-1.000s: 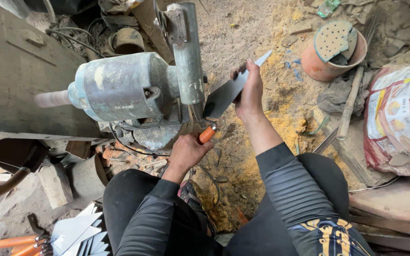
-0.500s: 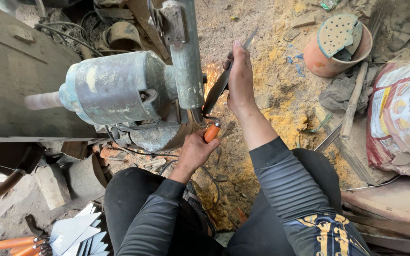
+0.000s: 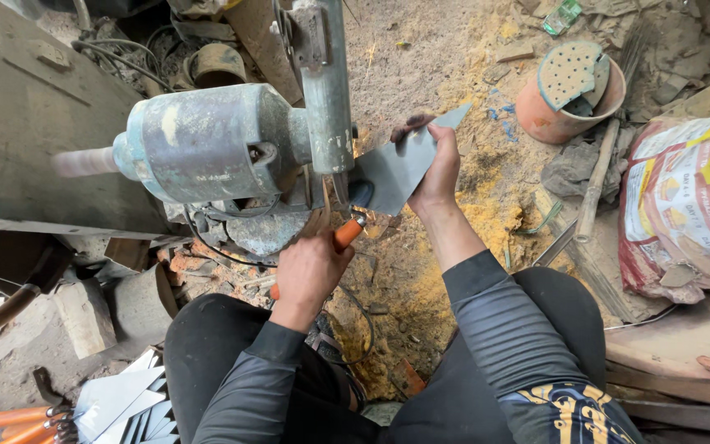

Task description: The person sits on the ground and uses a bench grinder to sharpen the blade of a trowel. They repeatedly press the metal blade against the spinning wheel, creating sparks, then place the finished trowel on a pile of others.

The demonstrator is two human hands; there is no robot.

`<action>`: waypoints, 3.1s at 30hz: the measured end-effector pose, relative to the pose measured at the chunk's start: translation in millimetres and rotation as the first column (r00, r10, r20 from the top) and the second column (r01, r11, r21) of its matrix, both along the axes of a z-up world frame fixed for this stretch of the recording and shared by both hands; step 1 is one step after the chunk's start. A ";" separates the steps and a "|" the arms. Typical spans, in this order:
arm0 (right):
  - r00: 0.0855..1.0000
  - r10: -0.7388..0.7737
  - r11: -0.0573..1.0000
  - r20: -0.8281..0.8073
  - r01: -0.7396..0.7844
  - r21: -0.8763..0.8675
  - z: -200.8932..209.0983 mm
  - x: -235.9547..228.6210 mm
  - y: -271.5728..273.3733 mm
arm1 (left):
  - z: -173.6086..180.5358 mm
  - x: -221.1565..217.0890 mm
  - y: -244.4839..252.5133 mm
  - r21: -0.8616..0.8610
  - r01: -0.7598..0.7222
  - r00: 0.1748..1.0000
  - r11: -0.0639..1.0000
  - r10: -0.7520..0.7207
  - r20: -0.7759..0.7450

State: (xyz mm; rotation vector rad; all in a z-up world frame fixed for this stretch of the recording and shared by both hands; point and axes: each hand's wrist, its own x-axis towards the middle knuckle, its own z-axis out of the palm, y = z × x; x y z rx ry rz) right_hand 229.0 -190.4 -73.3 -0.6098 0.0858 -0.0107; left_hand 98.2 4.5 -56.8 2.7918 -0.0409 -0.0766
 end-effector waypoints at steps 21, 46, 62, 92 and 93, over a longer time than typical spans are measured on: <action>0.975 -0.159 0.976 0.154 0.179 -0.123 -6.5 -57.5 -42.7 | 31.7 -32.4 -2.4 -0.248 0.134 0.979 0.960 -0.167 -0.119; 0.958 -0.283 0.952 -0.053 0.274 -0.133 -24.5 -24.6 -13.6 | 11.7 18.0 8.7 -0.002 -0.017 0.973 1.000 0.016 -0.230; 0.941 -0.337 0.936 -0.046 0.328 -0.130 2.9 -27.0 -7.0 | 23.9 19.3 16.5 -0.087 0.023 0.998 0.996 -0.028 -0.064; 0.998 -0.053 -0.056 -0.018 -0.021 -0.998 9.8 -13.4 -14.7 | -22.9 -27.7 -119.5 -0.880 -0.466 0.872 0.094 -0.120 -0.475; 0.999 -0.019 -0.104 0.050 0.048 -0.993 15.9 -6.7 -12.2 | -20.8 -23.6 -128.5 -0.890 -0.455 0.885 0.010 -0.099 -0.454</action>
